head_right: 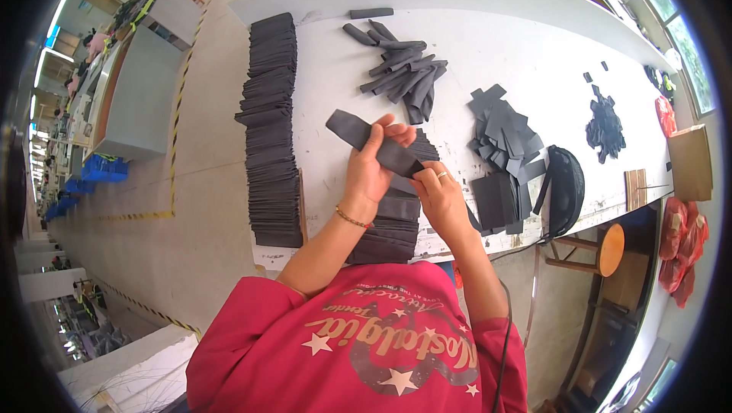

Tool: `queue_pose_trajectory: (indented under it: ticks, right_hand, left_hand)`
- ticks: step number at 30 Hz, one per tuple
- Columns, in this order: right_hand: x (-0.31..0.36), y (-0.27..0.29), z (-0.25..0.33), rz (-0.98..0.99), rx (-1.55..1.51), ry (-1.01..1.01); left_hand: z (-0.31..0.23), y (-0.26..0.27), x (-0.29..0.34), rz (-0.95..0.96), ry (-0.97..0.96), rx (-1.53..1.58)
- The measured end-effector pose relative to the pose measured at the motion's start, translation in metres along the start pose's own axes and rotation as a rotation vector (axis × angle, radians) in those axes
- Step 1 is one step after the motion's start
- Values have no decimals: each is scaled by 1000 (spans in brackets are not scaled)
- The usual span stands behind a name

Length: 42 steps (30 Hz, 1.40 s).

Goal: Sorting and stacking small grey rectangular strips on a workbench.

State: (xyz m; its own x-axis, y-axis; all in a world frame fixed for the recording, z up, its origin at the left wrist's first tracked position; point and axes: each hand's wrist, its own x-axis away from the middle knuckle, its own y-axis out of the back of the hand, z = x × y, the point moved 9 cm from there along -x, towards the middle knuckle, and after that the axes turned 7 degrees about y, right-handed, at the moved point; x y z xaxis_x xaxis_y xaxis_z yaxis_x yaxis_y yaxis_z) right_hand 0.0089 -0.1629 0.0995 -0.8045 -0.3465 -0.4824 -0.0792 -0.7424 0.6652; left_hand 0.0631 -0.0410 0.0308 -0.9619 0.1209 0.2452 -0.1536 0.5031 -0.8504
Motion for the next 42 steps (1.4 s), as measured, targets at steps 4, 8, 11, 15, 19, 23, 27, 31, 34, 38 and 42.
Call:
queue_pose_trajectory:
  ticks: [4,8,11,15,19,23,27,31,34,38,42]
  right_hand:
    - [-8,0,2,-32,-53,28]
    - [-9,-3,-1,-29,-96,14]
    - [-12,-4,2,-51,-97,36]
    - [-11,-9,-4,-6,-104,15]
    - [-14,-10,-3,-14,-110,35]
    - [-15,-11,-4,10,-117,57]
    - [-17,-10,-4,-29,-126,-1]
    - [-7,-31,-30,-211,-547,-403]
    - [12,-38,-48,-367,-746,-577]
    - [10,-31,-40,-349,-976,-788]
    - [2,-31,-41,-313,-825,-683]
  left_hand:
    - [11,-17,10,83,-21,40]
    - [13,-16,14,66,-49,56]
    - [14,-13,12,68,-57,59]
    - [13,-11,11,59,-68,64]
    - [14,-8,9,55,-69,53]
    - [13,-7,8,61,-61,45]
    - [9,-4,5,30,-58,24]
    - [3,-5,1,6,-91,4]
    - [-11,-6,-3,32,-140,27]
    - [-10,-11,2,123,-89,26]
    - [-7,-19,6,161,-37,-22]
